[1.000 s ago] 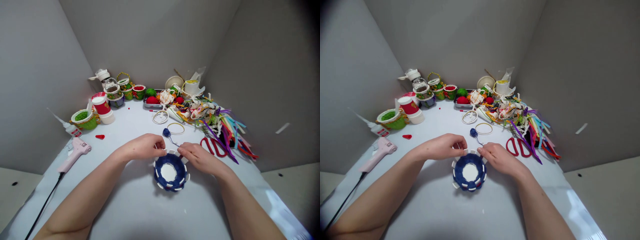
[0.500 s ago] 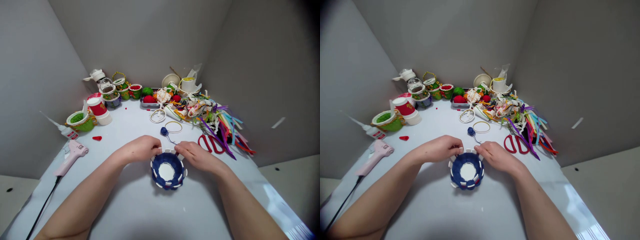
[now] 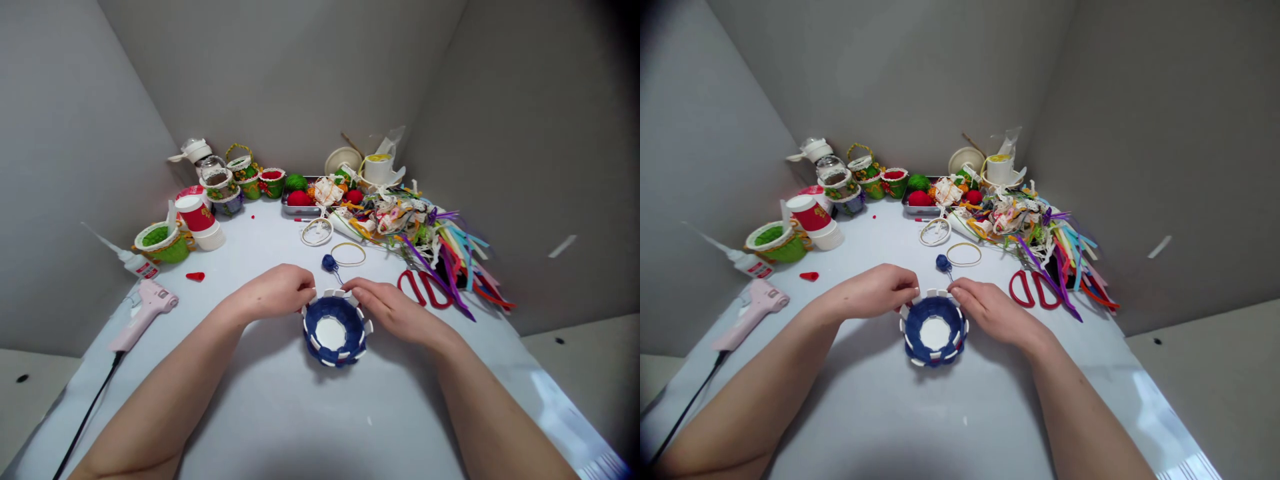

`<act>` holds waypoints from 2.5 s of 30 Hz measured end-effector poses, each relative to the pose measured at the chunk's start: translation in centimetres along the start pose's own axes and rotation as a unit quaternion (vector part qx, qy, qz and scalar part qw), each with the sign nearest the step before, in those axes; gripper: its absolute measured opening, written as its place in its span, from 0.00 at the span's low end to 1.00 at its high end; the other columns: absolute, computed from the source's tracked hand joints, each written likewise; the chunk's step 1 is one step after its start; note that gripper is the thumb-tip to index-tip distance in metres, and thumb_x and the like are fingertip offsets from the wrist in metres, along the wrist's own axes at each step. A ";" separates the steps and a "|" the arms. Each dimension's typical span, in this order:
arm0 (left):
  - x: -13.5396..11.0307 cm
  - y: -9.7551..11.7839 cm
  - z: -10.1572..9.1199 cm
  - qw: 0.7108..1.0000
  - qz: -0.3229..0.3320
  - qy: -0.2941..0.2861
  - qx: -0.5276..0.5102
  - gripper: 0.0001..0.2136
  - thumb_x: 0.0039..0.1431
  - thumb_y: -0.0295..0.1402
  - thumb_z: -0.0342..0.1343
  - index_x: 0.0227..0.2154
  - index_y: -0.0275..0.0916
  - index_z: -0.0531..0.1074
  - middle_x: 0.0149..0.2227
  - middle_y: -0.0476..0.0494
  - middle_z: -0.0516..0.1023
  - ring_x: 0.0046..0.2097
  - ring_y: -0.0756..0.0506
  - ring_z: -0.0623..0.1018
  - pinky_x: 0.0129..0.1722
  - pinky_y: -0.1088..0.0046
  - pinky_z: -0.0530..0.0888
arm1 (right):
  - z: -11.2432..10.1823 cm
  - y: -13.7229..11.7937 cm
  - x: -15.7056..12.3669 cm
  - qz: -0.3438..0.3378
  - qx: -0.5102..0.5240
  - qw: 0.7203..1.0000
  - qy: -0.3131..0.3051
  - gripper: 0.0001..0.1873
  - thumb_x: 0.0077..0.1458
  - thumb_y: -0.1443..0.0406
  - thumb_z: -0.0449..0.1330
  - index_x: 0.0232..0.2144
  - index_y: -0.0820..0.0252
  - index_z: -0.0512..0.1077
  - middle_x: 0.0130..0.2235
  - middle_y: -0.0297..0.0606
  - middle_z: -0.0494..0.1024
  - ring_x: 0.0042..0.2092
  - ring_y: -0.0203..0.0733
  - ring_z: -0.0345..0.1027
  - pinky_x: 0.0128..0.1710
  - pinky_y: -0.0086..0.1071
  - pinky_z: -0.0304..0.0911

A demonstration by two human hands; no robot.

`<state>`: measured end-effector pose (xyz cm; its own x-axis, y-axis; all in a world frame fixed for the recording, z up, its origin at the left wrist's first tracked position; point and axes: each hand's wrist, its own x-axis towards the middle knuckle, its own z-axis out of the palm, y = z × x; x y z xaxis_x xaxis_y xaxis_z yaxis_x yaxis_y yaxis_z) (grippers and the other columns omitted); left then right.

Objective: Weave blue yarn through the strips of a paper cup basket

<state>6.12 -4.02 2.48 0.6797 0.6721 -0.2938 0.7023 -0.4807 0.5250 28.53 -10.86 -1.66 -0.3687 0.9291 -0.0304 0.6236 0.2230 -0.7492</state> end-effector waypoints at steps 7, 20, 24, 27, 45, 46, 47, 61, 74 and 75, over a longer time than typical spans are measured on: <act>-0.4 -0.5 -0.3 0.999 -0.007 -0.016 0.033 0.11 0.53 0.33 0.46 0.25 0.38 0.73 0.26 0.48 0.77 0.28 0.50 0.72 0.27 0.75 0.62 | 0.6 0.4 0.5 0.005 0.030 1.000 -0.005 0.22 0.64 0.53 0.41 0.28 0.59 0.64 0.29 0.32 0.68 0.31 0.36 0.60 0.34 0.30 0.57; 0.6 0.6 1.4 0.994 0.074 0.078 -0.015 0.10 0.51 0.37 0.54 0.35 0.40 0.72 0.35 0.48 0.77 0.35 0.48 0.73 0.33 0.75 0.66 | 0.8 -0.3 0.5 -0.007 0.069 0.998 0.003 0.17 0.63 0.56 0.45 0.40 0.59 0.70 0.35 0.35 0.74 0.37 0.38 0.65 0.38 0.30 0.59; 1.3 1.1 2.5 0.992 0.066 0.108 -0.007 0.08 0.55 0.35 0.51 0.29 0.38 0.73 0.29 0.48 0.76 0.31 0.50 0.71 0.30 0.76 0.64 | 1.0 -0.2 0.6 -0.016 0.064 0.998 0.006 0.16 0.64 0.58 0.45 0.40 0.59 0.69 0.37 0.35 0.74 0.39 0.38 0.66 0.39 0.30 0.60; 1.3 1.2 2.7 0.992 0.068 0.103 -0.019 0.09 0.55 0.36 0.51 0.29 0.39 0.74 0.28 0.49 0.76 0.30 0.50 0.71 0.29 0.76 0.63 | 1.1 -0.1 0.7 -0.018 0.058 0.998 0.005 0.16 0.64 0.58 0.44 0.40 0.59 0.69 0.37 0.36 0.74 0.39 0.39 0.65 0.39 0.30 0.60; 0.8 1.2 2.1 0.983 -0.003 0.146 0.106 0.10 0.56 0.36 0.48 0.30 0.38 0.73 0.30 0.43 0.77 0.32 0.45 0.73 0.30 0.72 0.64 | 0.3 -0.3 0.1 0.023 -0.040 0.998 0.053 0.15 0.55 0.53 0.55 0.34 0.60 0.70 0.31 0.36 0.74 0.32 0.39 0.63 0.31 0.30 0.58; 0.8 1.2 2.2 0.984 -0.004 0.143 0.111 0.10 0.55 0.35 0.47 0.30 0.39 0.72 0.30 0.43 0.76 0.33 0.45 0.73 0.30 0.71 0.64 | 0.4 -0.4 0.1 0.029 -0.051 0.996 0.062 0.14 0.53 0.54 0.57 0.34 0.59 0.70 0.31 0.36 0.74 0.32 0.39 0.63 0.31 0.30 0.57; 0.7 1.3 2.3 0.984 -0.005 0.137 0.112 0.09 0.55 0.34 0.47 0.30 0.39 0.72 0.30 0.42 0.76 0.33 0.44 0.73 0.30 0.71 0.65 | 0.5 -0.6 0.0 0.036 -0.059 0.995 0.068 0.13 0.52 0.55 0.58 0.33 0.59 0.70 0.31 0.36 0.74 0.32 0.39 0.63 0.31 0.30 0.57; 1.7 1.8 3.9 0.992 0.052 0.114 0.009 0.08 0.55 0.33 0.50 0.29 0.39 0.74 0.30 0.47 0.78 0.33 0.47 0.74 0.30 0.74 0.65 | 0.9 -1.4 -0.4 0.033 -0.053 0.996 0.056 0.12 0.57 0.57 0.54 0.30 0.58 0.71 0.29 0.35 0.74 0.31 0.37 0.65 0.28 0.29 0.56; 1.8 1.8 4.2 0.989 0.036 0.143 0.029 0.08 0.54 0.34 0.50 0.27 0.40 0.74 0.28 0.48 0.78 0.31 0.48 0.74 0.30 0.74 0.65 | -0.2 -0.5 -0.6 -0.034 -0.093 0.985 0.141 0.07 0.59 0.63 0.54 0.31 0.58 0.70 0.33 0.38 0.73 0.36 0.40 0.65 0.35 0.33 0.59; 1.8 1.8 4.2 0.988 0.035 0.144 0.032 0.08 0.54 0.34 0.50 0.27 0.40 0.74 0.28 0.48 0.78 0.31 0.47 0.74 0.30 0.74 0.64 | 0.1 -0.9 -0.6 -0.052 -0.082 0.984 0.150 0.07 0.59 0.64 0.53 0.31 0.59 0.70 0.33 0.38 0.72 0.36 0.40 0.64 0.35 0.33 0.59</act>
<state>9.45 -6.02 -0.46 0.6451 0.7640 -0.0133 0.6738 -0.5606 0.4815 28.10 -11.64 -1.06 -0.2308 0.9388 0.2558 0.7059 0.3425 -0.6200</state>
